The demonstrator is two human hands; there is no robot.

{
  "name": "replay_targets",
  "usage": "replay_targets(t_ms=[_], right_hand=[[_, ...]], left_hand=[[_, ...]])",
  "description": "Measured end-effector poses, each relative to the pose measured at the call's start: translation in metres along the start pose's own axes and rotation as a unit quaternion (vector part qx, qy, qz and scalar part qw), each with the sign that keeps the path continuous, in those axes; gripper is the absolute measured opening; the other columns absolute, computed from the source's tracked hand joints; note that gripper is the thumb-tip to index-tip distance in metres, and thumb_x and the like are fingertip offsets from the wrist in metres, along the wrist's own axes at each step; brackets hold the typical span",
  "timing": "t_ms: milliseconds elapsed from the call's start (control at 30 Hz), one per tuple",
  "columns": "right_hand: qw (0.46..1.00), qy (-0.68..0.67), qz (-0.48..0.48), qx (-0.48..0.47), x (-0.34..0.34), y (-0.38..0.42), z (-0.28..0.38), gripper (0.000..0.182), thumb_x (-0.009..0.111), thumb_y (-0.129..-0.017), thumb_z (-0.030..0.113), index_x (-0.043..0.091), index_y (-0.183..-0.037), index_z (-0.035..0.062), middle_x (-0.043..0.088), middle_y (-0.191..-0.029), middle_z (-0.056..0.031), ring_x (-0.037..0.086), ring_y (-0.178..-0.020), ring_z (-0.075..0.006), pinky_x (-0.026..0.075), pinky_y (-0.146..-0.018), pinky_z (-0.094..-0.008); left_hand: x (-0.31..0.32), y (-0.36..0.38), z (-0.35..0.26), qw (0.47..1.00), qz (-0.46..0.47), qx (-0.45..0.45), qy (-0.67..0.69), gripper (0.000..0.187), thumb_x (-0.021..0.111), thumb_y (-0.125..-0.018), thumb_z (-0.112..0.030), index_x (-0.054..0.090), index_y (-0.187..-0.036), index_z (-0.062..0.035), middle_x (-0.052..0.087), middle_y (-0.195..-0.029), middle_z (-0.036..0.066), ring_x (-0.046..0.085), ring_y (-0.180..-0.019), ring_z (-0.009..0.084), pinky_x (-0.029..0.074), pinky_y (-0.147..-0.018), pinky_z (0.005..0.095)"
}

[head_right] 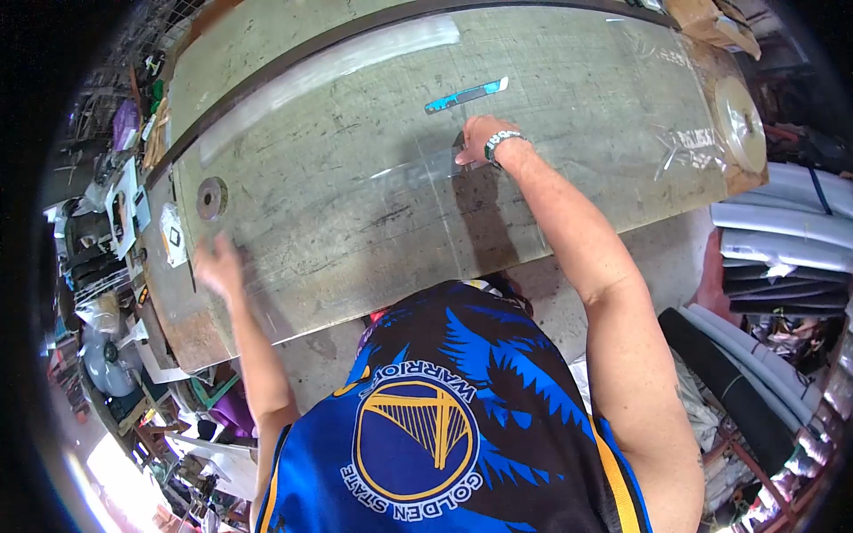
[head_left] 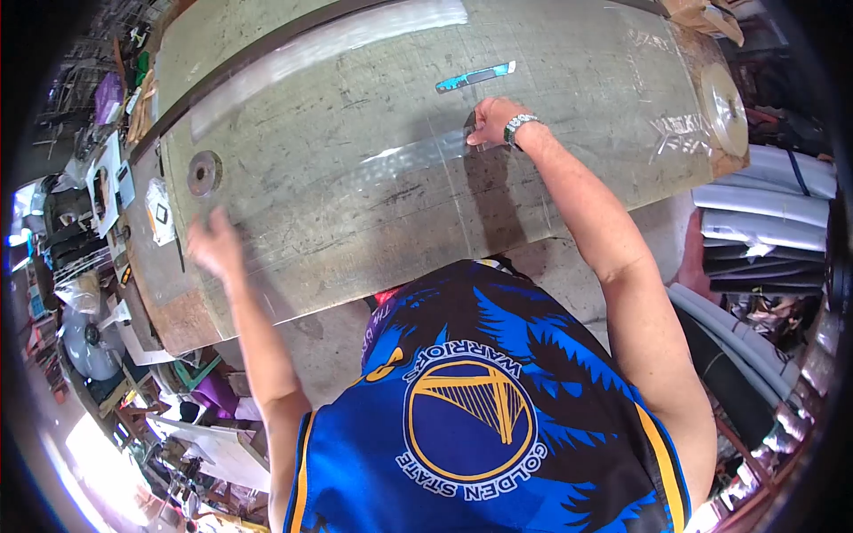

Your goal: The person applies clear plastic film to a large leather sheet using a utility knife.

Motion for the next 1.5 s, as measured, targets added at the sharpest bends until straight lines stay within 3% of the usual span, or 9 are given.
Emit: replay_targets(t_ms=[133,300,433,533,800,967,1167,1267,1500], right_hand=[[0.996,0.024,0.088,0.012,-0.004,-0.008,0.004,0.056,0.085,-0.077,0.048,0.070,-0.119,0.0138,0.069,-0.129,-0.0092,0.066,-0.120,-0.0328,0.052,-0.098,-0.0513],[0.996,0.013,0.082,-0.014,-0.010,0.002,0.004,0.067,0.083,-0.079,0.050,0.063,-0.130,0.0119,0.068,-0.131,-0.0103,0.063,-0.124,-0.0325,0.051,-0.101,-0.0501],[0.997,-0.030,0.070,-0.021,-0.003,0.001,-0.005,0.064,0.083,-0.078,0.049,0.064,-0.127,0.0133,0.068,-0.129,-0.0114,0.065,-0.121,-0.0321,0.051,-0.100,-0.0477],[0.999,-0.041,0.014,-0.017,-0.002,0.006,-0.006,0.039,0.085,-0.075,0.045,0.072,-0.097,0.0156,0.076,-0.104,-0.0053,0.071,-0.104,-0.0290,0.054,-0.090,-0.0445],[0.995,-0.069,-0.001,-0.075,-0.034,0.005,-0.024,0.042,0.077,-0.084,0.041,0.071,-0.112,0.0099,0.072,-0.117,-0.0124,0.068,-0.111,-0.0328,0.054,-0.093,-0.0461],[0.925,-0.057,-0.273,-0.259,-0.030,-0.040,-0.036,0.025,0.065,-0.093,0.012,0.061,-0.118,0.0111,0.056,-0.125,-0.0095,0.067,-0.101,-0.0327,0.057,-0.085,-0.0463],[0.968,-0.062,-0.129,-0.208,-0.040,-0.052,-0.042,0.026,0.069,-0.090,0.010,0.062,-0.114,0.0123,0.061,-0.121,-0.0092,0.067,-0.094,-0.0345,0.056,-0.078,-0.0480],[0.972,-0.093,-0.075,-0.200,-0.055,-0.053,-0.055,0.023,0.073,-0.091,0.017,0.064,-0.109,0.0066,0.069,-0.101,-0.0080,0.069,-0.086,-0.0276,0.055,-0.073,-0.0394],[0.860,-0.452,-0.125,-0.201,-0.053,-0.004,-0.126,0.034,0.072,-0.094,0.037,0.066,-0.102,0.0048,0.069,-0.089,-0.0041,0.058,-0.077,-0.0097,0.048,-0.070,-0.0277]], left_hand=[[0.014,0.034,-0.241,0.873,0.330,0.279,0.228,0.045,0.076,-0.083,-0.013,0.068,-0.127,-0.0162,0.052,-0.151,0.011,0.040,-0.142,0.0351,0.034,-0.118,0.0467],[0.069,0.060,-0.325,0.784,0.451,0.391,0.171,0.048,0.072,-0.080,-0.004,0.072,-0.122,-0.0274,0.034,-0.164,0.005,0.024,-0.152,0.0371,0.027,-0.123,0.0512],[0.080,0.060,-0.333,0.770,0.476,0.412,0.104,0.049,0.076,-0.080,-0.004,0.075,-0.120,-0.0336,0.031,-0.166,0.003,0.021,-0.154,0.0362,0.026,-0.124,0.0515],[0.076,0.057,-0.339,0.768,0.485,0.410,0.087,0.052,0.080,-0.077,-0.007,0.075,-0.120,-0.0359,0.031,-0.166,0.002,0.021,-0.154,0.0354,0.025,-0.125,0.0513],[0.066,0.054,-0.350,0.770,0.510,0.380,0.055,0.052,0.081,-0.077,-0.009,0.075,-0.120,-0.0381,0.031,-0.166,0.000,0.020,-0.155,0.0340,0.025,-0.126,0.0493],[0.068,0.050,-0.351,0.771,0.512,0.373,0.062,0.052,0.081,-0.076,-0.010,0.075,-0.119,-0.0391,0.030,-0.166,0.000,0.020,-0.155,0.0329,0.027,-0.126,0.0473],[0.070,0.048,-0.350,0.766,0.524,0.368,0.060,0.056,0.082,-0.073,-0.007,0.074,-0.119,-0.0381,0.026,-0.168,-0.002,0.019,-0.155,0.0325,0.029,-0.126,0.0483],[0.073,0.047,-0.348,0.763,0.516,0.384,0.059,0.056,0.082,-0.073,-0.007,0.074,-0.119,-0.0384,0.025,-0.168,-0.001,0.019,-0.155,0.0338,0.029,-0.126,0.0488],[0.083,0.051,-0.336,0.764,0.505,0.393,0.078,0.057,0.081,-0.073,-0.006,0.074,-0.119,-0.0372,0.026,-0.168,0.000,0.016,-0.156,0.0357,0.025,-0.127,0.0490]])
Point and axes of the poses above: each hand's wrist, its own y-axis away from the middle knuckle, its own x-axis out of the palm, z = x × y, the point moved 2 cm from there along -y, towards the middle knuckle
